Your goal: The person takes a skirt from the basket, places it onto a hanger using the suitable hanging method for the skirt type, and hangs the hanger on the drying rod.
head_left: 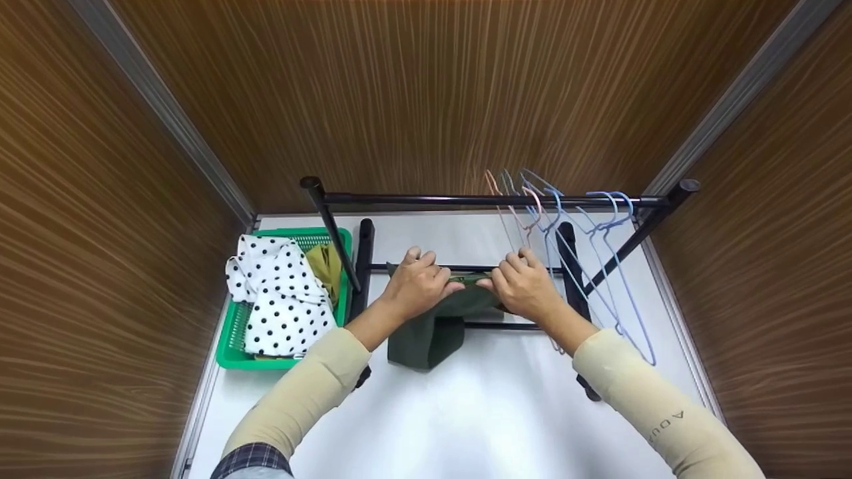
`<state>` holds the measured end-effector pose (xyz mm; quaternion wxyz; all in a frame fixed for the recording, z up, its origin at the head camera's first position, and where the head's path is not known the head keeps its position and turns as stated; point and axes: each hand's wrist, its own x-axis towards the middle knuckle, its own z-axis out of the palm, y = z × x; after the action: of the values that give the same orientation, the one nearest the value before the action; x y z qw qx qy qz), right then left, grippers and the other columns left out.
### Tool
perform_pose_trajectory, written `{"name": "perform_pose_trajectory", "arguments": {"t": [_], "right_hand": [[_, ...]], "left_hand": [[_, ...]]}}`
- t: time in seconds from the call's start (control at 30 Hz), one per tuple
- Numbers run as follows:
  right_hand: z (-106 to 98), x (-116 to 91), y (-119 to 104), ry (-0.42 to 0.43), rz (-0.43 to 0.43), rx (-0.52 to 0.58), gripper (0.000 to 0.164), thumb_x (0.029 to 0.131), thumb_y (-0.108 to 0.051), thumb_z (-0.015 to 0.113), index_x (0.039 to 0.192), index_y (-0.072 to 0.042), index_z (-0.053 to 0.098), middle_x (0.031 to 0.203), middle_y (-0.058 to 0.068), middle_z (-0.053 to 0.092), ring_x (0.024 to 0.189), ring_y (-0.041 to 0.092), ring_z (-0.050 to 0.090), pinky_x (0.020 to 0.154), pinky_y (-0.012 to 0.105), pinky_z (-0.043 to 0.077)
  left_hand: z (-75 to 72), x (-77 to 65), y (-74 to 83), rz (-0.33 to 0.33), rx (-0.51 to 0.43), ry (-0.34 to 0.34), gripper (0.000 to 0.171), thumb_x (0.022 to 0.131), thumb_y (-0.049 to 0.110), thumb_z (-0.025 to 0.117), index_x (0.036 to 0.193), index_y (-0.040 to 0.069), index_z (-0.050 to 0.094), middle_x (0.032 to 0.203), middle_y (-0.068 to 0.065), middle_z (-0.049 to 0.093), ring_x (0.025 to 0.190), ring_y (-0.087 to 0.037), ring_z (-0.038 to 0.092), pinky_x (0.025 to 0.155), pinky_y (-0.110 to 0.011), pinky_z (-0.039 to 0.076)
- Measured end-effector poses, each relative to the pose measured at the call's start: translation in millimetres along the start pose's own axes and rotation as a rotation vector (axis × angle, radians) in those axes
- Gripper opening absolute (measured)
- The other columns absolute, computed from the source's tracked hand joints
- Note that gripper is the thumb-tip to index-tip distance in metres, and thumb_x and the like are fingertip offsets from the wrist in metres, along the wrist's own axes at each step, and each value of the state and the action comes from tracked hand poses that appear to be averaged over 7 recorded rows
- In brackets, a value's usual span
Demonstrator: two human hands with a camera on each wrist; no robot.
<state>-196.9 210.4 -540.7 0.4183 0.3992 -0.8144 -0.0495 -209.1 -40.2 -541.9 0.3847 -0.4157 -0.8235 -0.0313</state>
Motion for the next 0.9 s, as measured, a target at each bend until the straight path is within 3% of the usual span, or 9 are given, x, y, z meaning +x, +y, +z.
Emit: {"name": "perform_pose_trajectory", "arguments": {"t": [0.3, 0.63, 0.9], "right_hand": [[-5, -6, 7, -0.020, 0.023, 0.036, 0.055, 0.105, -0.044, 0.044, 0.071, -0.003, 0.056, 0.066, 0.011, 0.065, 0.067, 0.029, 0.062, 0.078, 0.048, 0.052], [-7, -7, 12, 0.015, -0.004, 0.053, 0.054, 0.102, -0.043, 0.051, 0.065, -0.005, 0.052, 0.060, 0.009, 0.061, 0.060, 0.027, 0.059, 0.077, 0.047, 0.050], [-9, -12, 21, 0.041, -0.011, 0.055, 0.059, 0.102, -0.048, 0.049, 0.060, -0.006, 0.048, 0.052, 0.008, 0.054, 0.048, 0.023, 0.048, 0.072, 0.044, 0.047]], "left_hand": [[-3.1, -11.3, -11.6, 0.050, 0.037, -0.098, 0.048, 0.099, 0.052, 0.054, 0.074, 0.012, 0.063, 0.059, 0.001, 0.065, 0.066, -0.017, 0.058, 0.078, -0.038, 0.040], [-5.7, -23.4, -25.0, 0.107, -0.029, -0.108, 0.043, 0.099, 0.047, 0.057, 0.075, 0.012, 0.060, 0.057, 0.001, 0.059, 0.060, -0.018, 0.056, 0.077, -0.039, 0.045], [-9.3, -40.3, -40.5, 0.092, -0.084, -0.112, 0.042, 0.096, 0.044, 0.062, 0.071, 0.010, 0.059, 0.054, -0.001, 0.055, 0.055, -0.021, 0.053, 0.071, -0.039, 0.042]]}}
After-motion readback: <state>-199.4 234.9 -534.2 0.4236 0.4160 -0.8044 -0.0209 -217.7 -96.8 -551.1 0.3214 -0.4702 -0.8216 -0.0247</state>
